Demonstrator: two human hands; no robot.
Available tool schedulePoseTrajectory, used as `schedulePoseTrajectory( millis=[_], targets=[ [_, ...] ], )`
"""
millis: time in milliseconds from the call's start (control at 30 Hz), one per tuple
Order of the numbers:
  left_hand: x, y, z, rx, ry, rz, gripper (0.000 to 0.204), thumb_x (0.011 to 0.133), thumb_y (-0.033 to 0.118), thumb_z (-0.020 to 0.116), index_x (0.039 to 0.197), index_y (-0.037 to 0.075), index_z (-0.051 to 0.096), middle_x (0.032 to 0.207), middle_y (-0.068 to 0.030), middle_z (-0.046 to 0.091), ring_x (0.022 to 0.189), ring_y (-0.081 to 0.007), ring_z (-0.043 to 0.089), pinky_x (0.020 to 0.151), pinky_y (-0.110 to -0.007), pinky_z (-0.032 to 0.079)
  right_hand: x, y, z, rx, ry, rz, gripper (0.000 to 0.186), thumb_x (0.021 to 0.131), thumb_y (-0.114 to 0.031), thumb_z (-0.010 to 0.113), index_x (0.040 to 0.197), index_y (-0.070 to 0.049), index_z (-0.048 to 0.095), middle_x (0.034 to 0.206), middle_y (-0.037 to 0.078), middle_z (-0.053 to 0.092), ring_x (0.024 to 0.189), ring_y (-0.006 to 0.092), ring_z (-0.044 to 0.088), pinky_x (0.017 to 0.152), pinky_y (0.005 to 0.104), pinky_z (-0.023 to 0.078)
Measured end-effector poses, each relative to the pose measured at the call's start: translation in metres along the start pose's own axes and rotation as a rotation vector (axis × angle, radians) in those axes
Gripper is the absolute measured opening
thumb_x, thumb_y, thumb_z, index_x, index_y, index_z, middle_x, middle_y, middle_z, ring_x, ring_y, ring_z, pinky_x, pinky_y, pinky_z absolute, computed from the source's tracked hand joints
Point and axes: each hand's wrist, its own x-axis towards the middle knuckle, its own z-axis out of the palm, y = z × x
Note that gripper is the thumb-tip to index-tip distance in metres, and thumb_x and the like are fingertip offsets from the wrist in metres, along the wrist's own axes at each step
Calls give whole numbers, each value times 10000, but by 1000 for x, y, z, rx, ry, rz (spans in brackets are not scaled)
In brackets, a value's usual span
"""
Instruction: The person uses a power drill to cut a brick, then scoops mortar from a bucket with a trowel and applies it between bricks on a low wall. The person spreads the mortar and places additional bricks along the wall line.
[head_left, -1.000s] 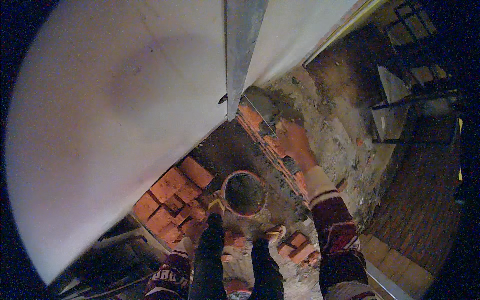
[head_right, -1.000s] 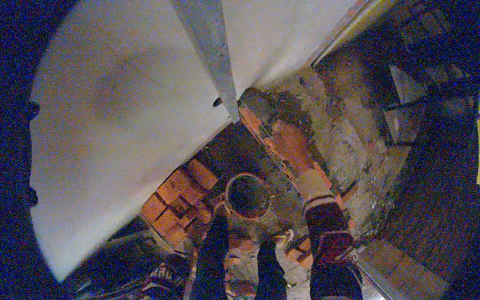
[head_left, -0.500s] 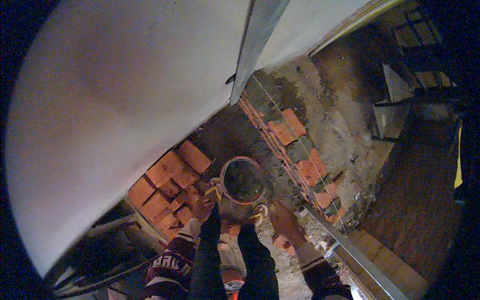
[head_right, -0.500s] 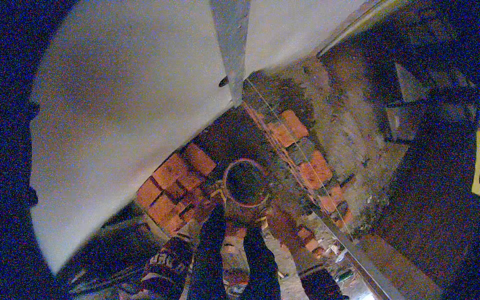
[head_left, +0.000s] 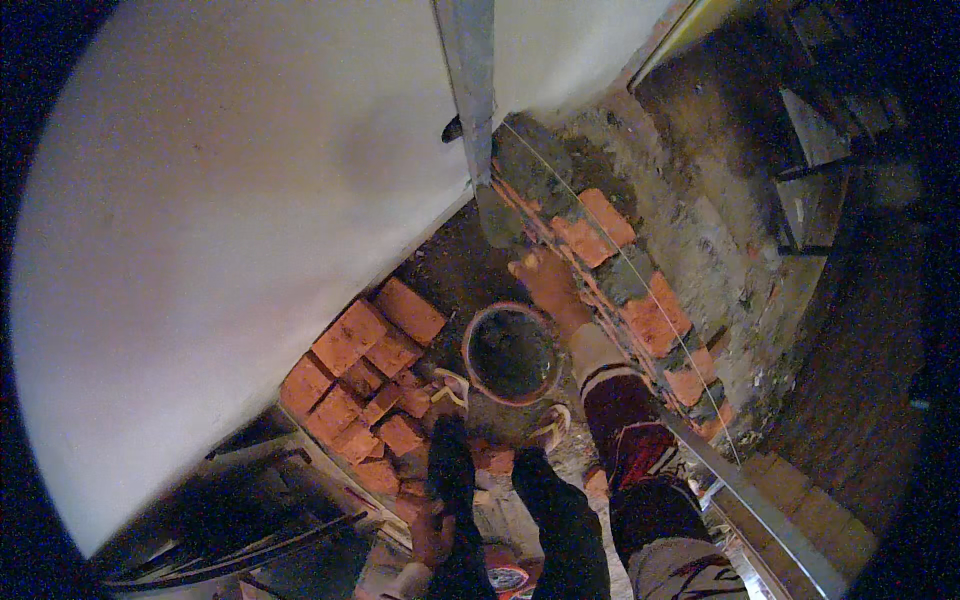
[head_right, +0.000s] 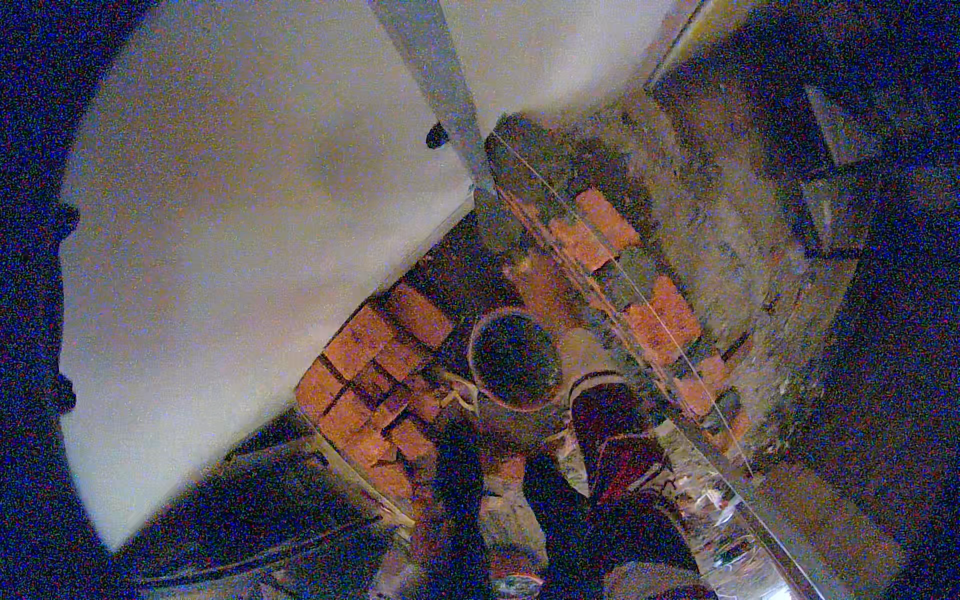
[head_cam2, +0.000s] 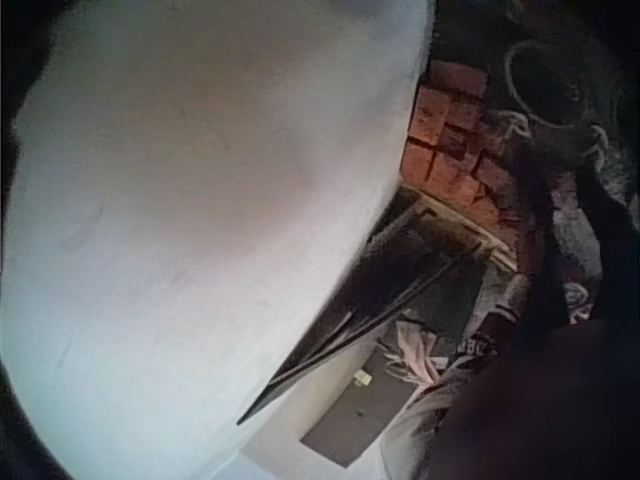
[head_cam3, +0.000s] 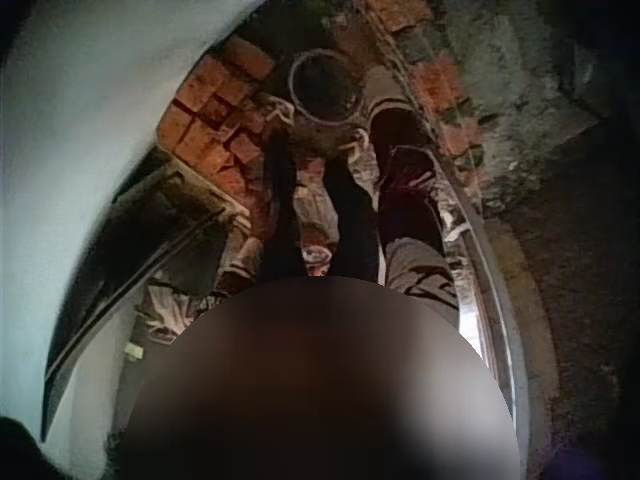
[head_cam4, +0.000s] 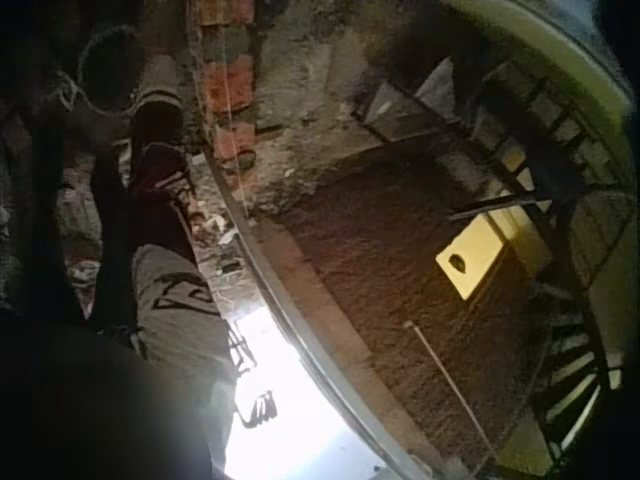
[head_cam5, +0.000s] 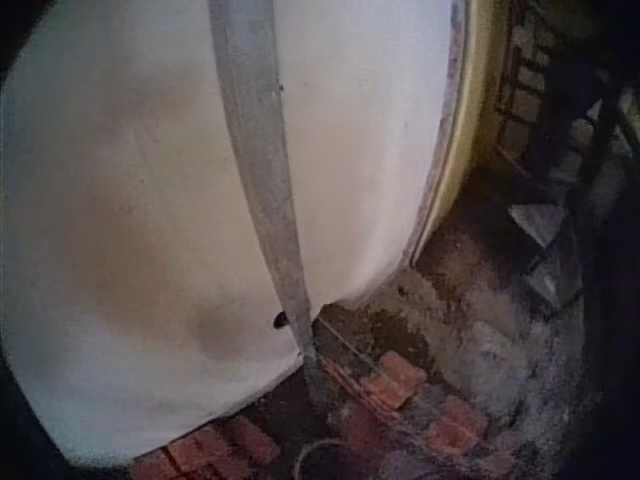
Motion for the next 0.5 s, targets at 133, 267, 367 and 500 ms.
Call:
schedulePoseTrajectory(
  millis=[133,267,367,500],
  targets=[
    [-34,15,7,-179,122,-168,466,887,237,738,1261,-12,614,1197,-237,680,1129,-430,646,1015,-481,501,16,-3,-17,17,153,-149,545,903,-382,742,1267,13,648,1133,227,708,1002,429,686,880,498,535],
    [-36,14,19,15,91,-153,488,877,218,738,1279,-21,599,1234,-247,665,1154,-439,632,1029,-491,493,15,-7,-28,20,194,-220,561,921,-290,708,1426,-83,577,1299,234,644,1096,419,653,958,493,523],
    [-34,5,26,7,134,-78,484,888,230,723,1277,-30,599,1234,-252,662,1157,-439,631,1034,-494,491,-1,-8,-28,256,190,-121,585,951,-284,696,1480,-94,535,1176,161,678,888,296,669,793,424,559],
    [-33,-6,27,68,103,-139,460,899,226,706,1260,-39,600,1232,-256,659,1160,-436,628,1040,-493,488,-26,4,-25,661,129,215,247,959,-248,713,1122,-95,608,872,51,664,659,189,636,562,351,537]
  ],
)
